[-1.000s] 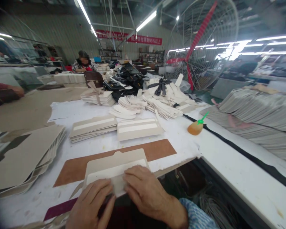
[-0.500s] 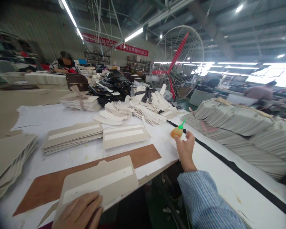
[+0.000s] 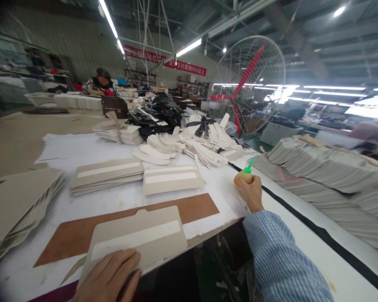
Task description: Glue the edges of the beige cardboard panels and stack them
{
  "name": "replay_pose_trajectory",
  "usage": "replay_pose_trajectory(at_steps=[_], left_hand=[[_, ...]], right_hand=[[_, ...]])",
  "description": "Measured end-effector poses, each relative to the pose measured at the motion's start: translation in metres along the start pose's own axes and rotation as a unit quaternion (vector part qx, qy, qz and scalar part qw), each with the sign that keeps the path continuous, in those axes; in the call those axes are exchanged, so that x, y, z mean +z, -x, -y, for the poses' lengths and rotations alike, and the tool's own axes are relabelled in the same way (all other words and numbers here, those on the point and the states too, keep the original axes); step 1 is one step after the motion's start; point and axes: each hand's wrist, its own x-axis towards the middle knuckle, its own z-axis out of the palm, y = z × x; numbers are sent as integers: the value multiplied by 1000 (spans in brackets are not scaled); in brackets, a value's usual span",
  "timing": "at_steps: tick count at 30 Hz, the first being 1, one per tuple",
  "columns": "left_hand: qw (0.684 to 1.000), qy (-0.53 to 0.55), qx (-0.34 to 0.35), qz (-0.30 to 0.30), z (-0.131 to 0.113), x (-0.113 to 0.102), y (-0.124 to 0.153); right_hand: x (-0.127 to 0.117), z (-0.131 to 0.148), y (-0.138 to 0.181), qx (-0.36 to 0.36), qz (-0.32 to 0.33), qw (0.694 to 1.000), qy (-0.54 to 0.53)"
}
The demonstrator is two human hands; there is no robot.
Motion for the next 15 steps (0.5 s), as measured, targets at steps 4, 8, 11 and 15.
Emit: replay_pose_trajectory(at_steps=[4, 8, 11, 15], left_hand=[[996, 41, -65, 37, -18, -14, -13], [991, 61, -98, 72, -26, -18, -20], [989, 67, -103, 84, -26, -18, -19], [986, 75, -116, 94, -27, -19, -17]], right_hand=[[-20, 37, 43, -59, 141, 987, -42], [-26, 69, 94, -89, 343, 931, -87], [-21, 80, 131, -78, 398, 904, -134], [-8, 88, 166, 35, 491, 835, -244]])
